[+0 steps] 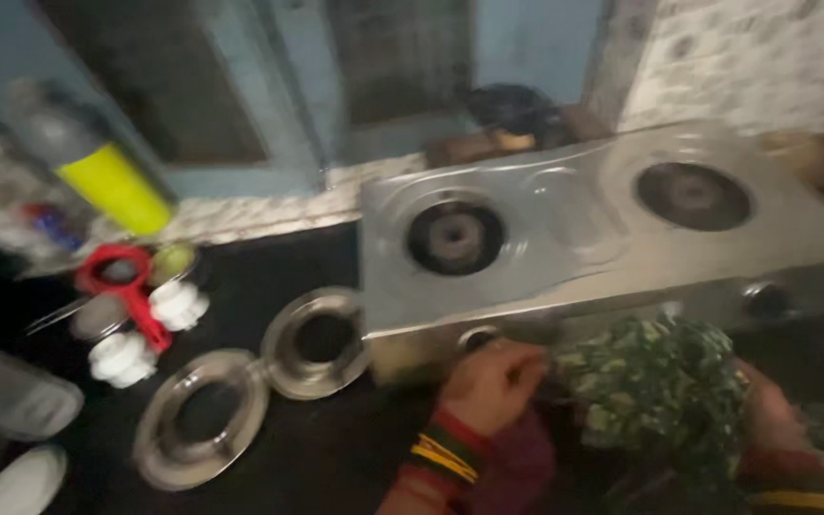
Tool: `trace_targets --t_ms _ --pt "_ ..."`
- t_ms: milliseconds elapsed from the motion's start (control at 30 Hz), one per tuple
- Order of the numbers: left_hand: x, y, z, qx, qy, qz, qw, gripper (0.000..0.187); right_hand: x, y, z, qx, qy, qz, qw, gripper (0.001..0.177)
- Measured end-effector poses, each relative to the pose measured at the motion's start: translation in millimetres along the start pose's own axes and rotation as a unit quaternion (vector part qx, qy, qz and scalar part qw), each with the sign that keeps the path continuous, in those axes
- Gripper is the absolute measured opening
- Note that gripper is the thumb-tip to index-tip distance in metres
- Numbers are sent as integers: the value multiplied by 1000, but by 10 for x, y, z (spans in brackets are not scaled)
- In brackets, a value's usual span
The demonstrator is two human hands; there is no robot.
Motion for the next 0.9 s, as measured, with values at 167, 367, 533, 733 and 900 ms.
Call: trace_targets --t_ms 167,367,533,733,900 --pt "720 955 -416 -157 111 -49 980 22 -397 -1293 -358 291 154 32 944 62" --pt "1515 2126 -1183 -312 325 77 890 24 -692 -2773 -1117 529 172 139 819 59" --pt "2173 3265 -2120 -388 525 210 728 54 -706 -3753 -2068 567 106 62 815 53" --pt "2722 3557 -2507 -266 703 137 645 100 -816 -4387 -2934 605 77 1 792 47" --pt "3189 3603 -2410 -377 637 98 665 79 -702 -4628 -3361 632 61 -11 772 42"
Point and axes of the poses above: each hand's wrist, its own z-axis towards the middle knuckle, its own y-axis out of the back of the hand, x = y × z, the point moved 6 cm from there along z, towards the middle knuckle, and after that the axes turned 15 degrees about y, right-handed, at the moved point
